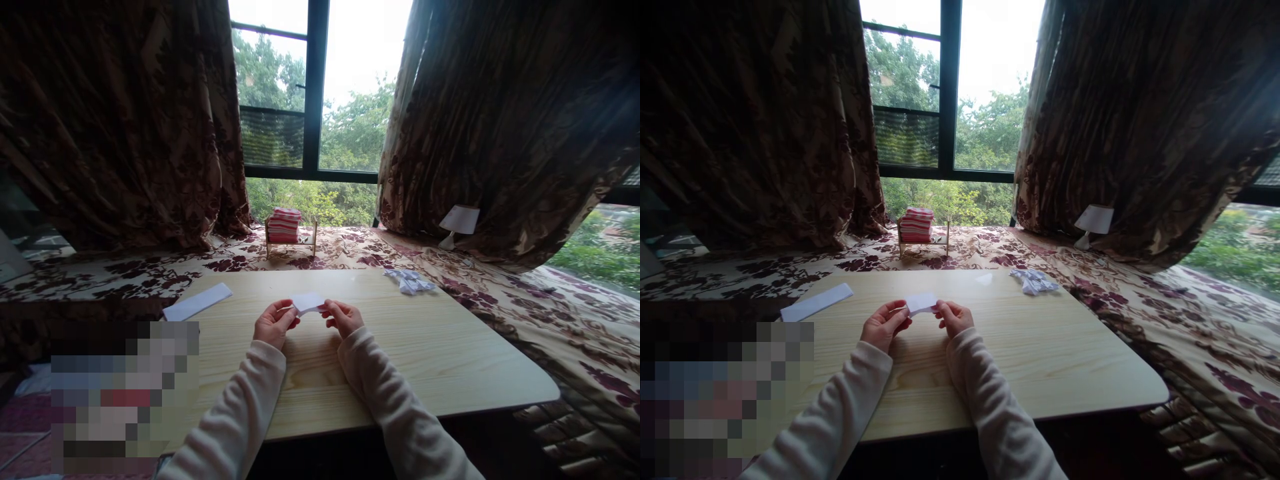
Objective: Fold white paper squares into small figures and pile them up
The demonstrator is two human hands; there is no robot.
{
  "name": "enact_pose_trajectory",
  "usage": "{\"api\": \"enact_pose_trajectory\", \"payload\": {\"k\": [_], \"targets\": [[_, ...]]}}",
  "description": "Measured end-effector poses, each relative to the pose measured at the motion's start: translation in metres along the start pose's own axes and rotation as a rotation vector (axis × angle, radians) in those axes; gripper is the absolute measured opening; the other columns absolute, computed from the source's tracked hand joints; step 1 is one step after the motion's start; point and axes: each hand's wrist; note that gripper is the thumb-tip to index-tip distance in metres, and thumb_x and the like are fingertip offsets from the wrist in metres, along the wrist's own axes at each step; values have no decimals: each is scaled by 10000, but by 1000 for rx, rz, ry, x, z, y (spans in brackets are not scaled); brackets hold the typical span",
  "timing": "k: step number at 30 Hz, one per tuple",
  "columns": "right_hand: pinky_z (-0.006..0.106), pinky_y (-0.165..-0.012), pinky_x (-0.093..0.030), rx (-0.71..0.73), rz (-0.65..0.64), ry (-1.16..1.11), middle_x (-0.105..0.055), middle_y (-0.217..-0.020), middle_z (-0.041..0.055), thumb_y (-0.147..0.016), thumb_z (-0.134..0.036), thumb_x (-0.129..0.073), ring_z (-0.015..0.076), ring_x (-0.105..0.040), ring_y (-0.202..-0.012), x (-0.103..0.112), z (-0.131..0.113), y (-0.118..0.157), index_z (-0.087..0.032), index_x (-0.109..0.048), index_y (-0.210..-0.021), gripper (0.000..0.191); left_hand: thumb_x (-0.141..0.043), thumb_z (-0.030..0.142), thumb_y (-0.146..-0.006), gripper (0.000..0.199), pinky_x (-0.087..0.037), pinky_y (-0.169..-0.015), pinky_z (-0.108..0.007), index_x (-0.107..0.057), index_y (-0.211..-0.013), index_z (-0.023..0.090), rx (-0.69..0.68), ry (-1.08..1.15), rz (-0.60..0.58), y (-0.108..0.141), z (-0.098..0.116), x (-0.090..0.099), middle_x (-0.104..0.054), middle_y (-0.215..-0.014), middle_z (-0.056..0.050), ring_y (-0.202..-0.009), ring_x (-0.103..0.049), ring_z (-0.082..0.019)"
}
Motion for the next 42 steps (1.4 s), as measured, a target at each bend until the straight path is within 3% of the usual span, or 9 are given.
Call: {"api": "enact_pose_trajectory", "payload": {"k": [9,15,19,24,42], "targets": [[214,-382,-369,37,-19,26,-563,-495,24,-644,-410,-606,94,-455,-446,0,0,1,-129,-708,-649,299,-769,346,-440,396,-466,-515,-229,-608,-722,118,5,-18,-1,0,0,1,-628,-538,1,-462,-570,-103],[212,-382,-365,142,-52,54,-578,-595,28,-662,-420,-593,92,-466,-474,-1,-4,4,-141,-691,-596,303,-689,453,-532,371,-442,-445,-229,-649,-636,100,10,-90,-5,2,5,3,-603,-493,-22,-463,-562,-128],[213,-386,-370,189,-67,74,-573,-628,29,-682,-430,-580,93,-481,-483,-1,-7,6,-143,-658,-534,333,-750,348,-468,286,-412,-443,-203,-660,-603,112,-44,-149,31,3,4,2,-579,-461,16,-423,-488,-81],[222,-402,-360,223,-78,107,-564,-601,13,-642,-408,-642,88,-456,-466,-1,-8,6,-151,-675,-582,266,-732,319,-489,234,-395,-450,-198,-651,-589,123,-99,-180,91,3,-1,0,-565,-435,29,-418,-471,-75],[209,-392,-367,165,-32,176,-547,-468,-7,-651,-448,-599,83,-430,-400,0,0,4,-149,-603,-620,300,-721,321,-499,227,-373,-437,-190,-608,-553,132,-228,-234,100,2,-6,-1,-559,-456,31,-428,-464,-74]]}}
Point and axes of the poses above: each hand's wrist, its own y-axis away from the middle knuckle, its own x-axis out of the back of the hand, z = x × y
